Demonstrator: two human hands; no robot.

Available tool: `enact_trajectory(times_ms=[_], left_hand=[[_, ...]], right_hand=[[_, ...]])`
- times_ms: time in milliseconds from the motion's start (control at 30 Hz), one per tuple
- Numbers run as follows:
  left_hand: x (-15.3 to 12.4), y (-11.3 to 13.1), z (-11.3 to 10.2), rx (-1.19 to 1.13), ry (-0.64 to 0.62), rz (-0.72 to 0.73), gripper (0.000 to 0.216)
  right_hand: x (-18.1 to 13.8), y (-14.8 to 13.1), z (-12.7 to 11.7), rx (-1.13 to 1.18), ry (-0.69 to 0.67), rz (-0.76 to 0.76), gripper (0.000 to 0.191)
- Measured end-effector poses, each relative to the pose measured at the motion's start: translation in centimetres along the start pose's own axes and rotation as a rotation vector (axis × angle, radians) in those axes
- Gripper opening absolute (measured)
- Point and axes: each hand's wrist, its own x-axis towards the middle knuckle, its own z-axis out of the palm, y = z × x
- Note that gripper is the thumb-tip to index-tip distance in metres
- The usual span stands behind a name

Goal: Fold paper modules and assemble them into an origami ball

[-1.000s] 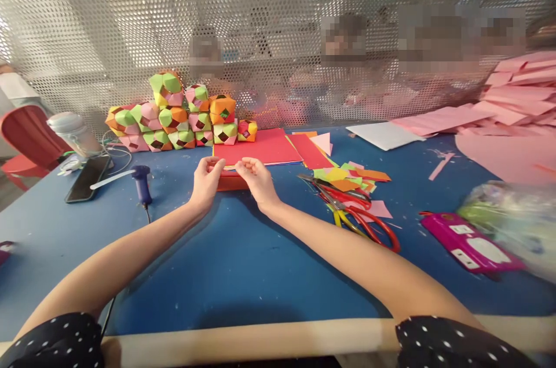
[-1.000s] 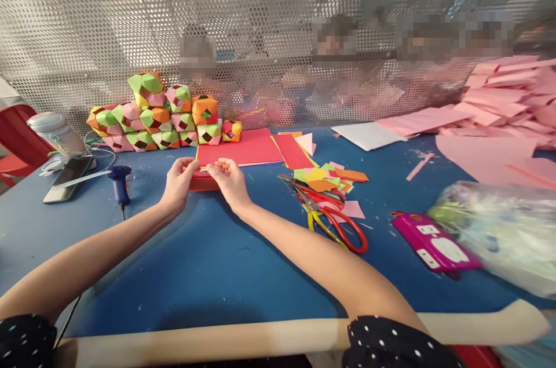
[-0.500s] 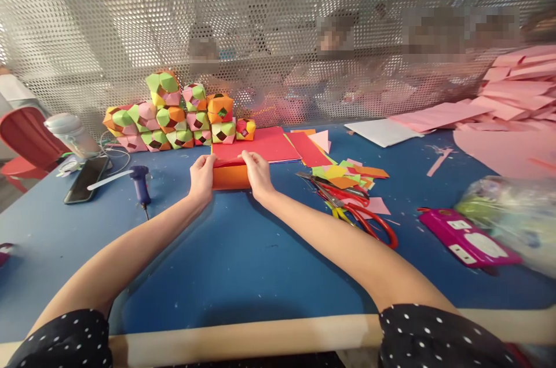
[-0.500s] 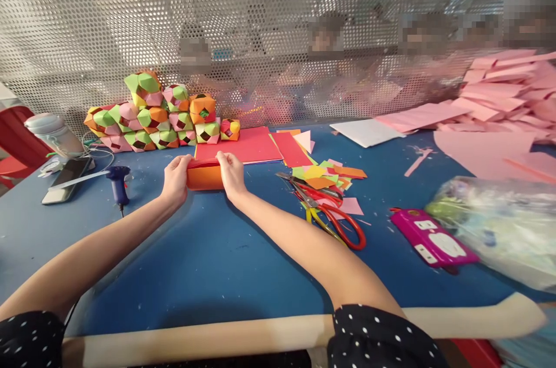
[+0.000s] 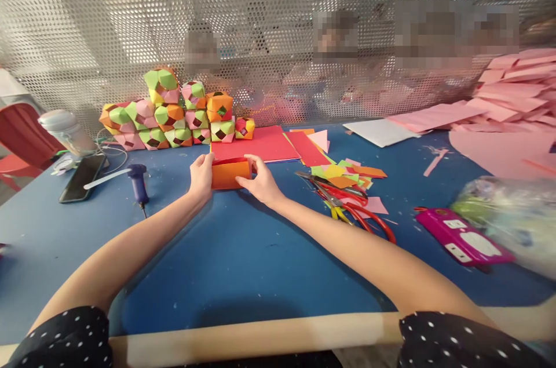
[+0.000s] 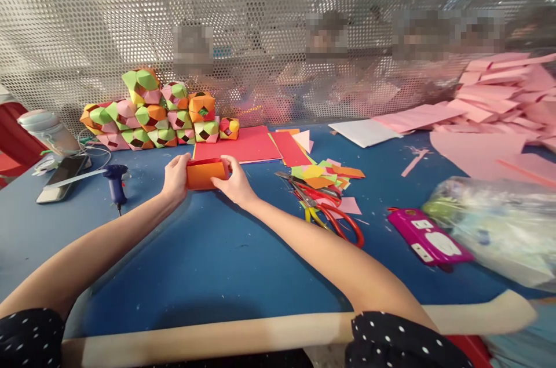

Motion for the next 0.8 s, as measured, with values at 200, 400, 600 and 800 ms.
enact_trajectory(times_ms=[200,400,600,800], left_hand=[[-0.1,1.8,0.1,-0.033,-0.075,0.045,0.035],[-0.7,1.5,-2.1,0.026,-0.202,0.069,0.035],[-1.9,-1.4,-2.3,0.08,-0.232,0.025,0.038],[-2.2,-2.2,-1.7,0.102,-0.166,0.054,0.03]], right_hand=[[1.0,-0.8,0.2,-0.086,0.067,0.023,0.012],[0.9,-0.5,0.6,-0.041,0.031,0.067,0.014],[-0.1,0.9,1.8,0.007,0.107,0.159,0.026],[-0.3,0.7,2.9,0.06,0.16,0.178,0.03]])
